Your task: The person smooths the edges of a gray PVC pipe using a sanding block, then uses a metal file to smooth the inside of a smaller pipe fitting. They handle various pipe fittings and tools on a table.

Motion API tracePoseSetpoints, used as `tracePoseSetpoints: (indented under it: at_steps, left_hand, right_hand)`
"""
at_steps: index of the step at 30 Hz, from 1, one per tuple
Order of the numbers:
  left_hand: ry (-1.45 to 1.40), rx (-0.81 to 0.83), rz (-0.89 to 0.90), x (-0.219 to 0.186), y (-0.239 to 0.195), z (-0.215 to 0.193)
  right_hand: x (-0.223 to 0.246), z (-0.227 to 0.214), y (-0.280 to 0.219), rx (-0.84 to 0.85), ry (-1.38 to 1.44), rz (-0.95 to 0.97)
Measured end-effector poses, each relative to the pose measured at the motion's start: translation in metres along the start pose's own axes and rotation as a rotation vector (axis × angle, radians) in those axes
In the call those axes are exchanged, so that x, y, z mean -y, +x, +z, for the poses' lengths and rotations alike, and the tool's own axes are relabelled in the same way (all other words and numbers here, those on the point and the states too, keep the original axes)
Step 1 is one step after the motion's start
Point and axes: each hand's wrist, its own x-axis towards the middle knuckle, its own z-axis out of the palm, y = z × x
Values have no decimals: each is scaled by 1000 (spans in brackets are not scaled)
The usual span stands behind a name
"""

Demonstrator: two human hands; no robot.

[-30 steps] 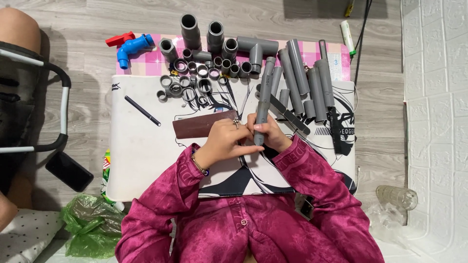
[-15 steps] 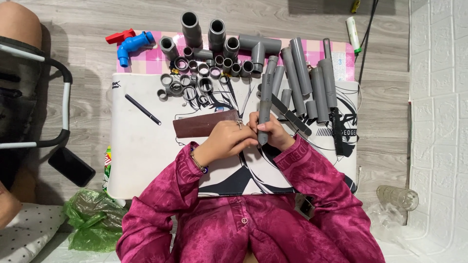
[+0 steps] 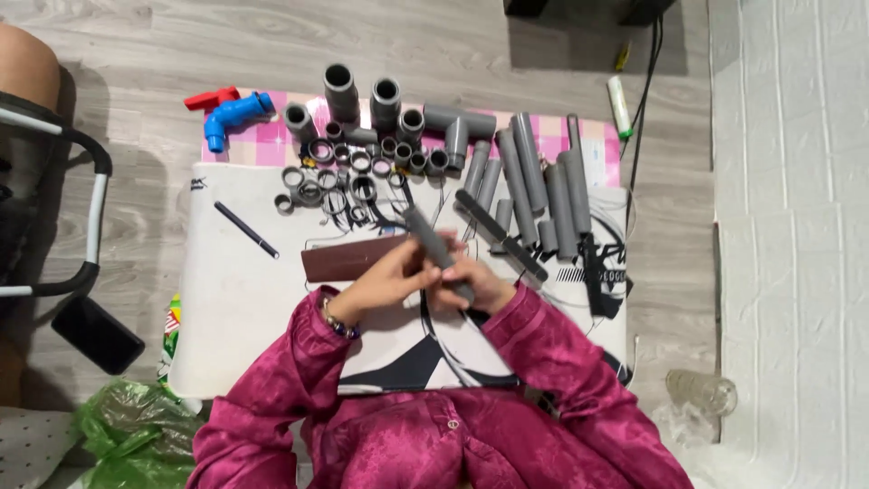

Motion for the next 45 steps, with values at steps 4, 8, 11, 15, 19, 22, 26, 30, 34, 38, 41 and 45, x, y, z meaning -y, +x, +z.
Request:
tracePoseSetpoints:
  at_steps: [4, 8, 11, 15, 19, 22, 26, 30, 34, 38, 41, 45]
  left_hand:
    - [-80, -44, -38, 36, -7, -19]
    - [49, -136, 37, 38, -4, -27]
    - [-1, -167, 61, 26, 3, -21]
    - [-207, -227, 158, 29, 9, -40]
    - [-443, -288, 178, 26, -1, -51]
    - [-365, -346, 198, 19, -9, -51]
    - [-364, -383, 161, 11, -8, -49]
    - [-384, -430, 111, 8, 1, -46]
    - [-548, -610, -23, -26, 26, -31]
    - [-640, -702, 106, -74, 71, -24]
    - [-599, -693, 361, -89, 107, -51]
    - [-532, -690, 557, -97, 103, -74]
  right_hand:
    - [4, 8, 2, 14, 84, 67]
    - [45, 46, 16, 48, -9, 9]
    - [27, 27, 10, 39, 16, 46]
    - [11, 12, 13, -63, -36, 2]
    - [27, 18, 9, -91, -61, -41]
    - [39, 17, 8, 63, -91, 15]
    - [21, -13, 5, 237, -230, 109]
    - [26, 8, 7, 255, -330, 244]
    - [32, 67, 29, 380, -636, 263]
    - [4, 119, 47, 261, -1465, 18]
    - [-25, 132, 52, 111, -1386, -142]
    - [-53, 132, 35, 359, -1155, -352]
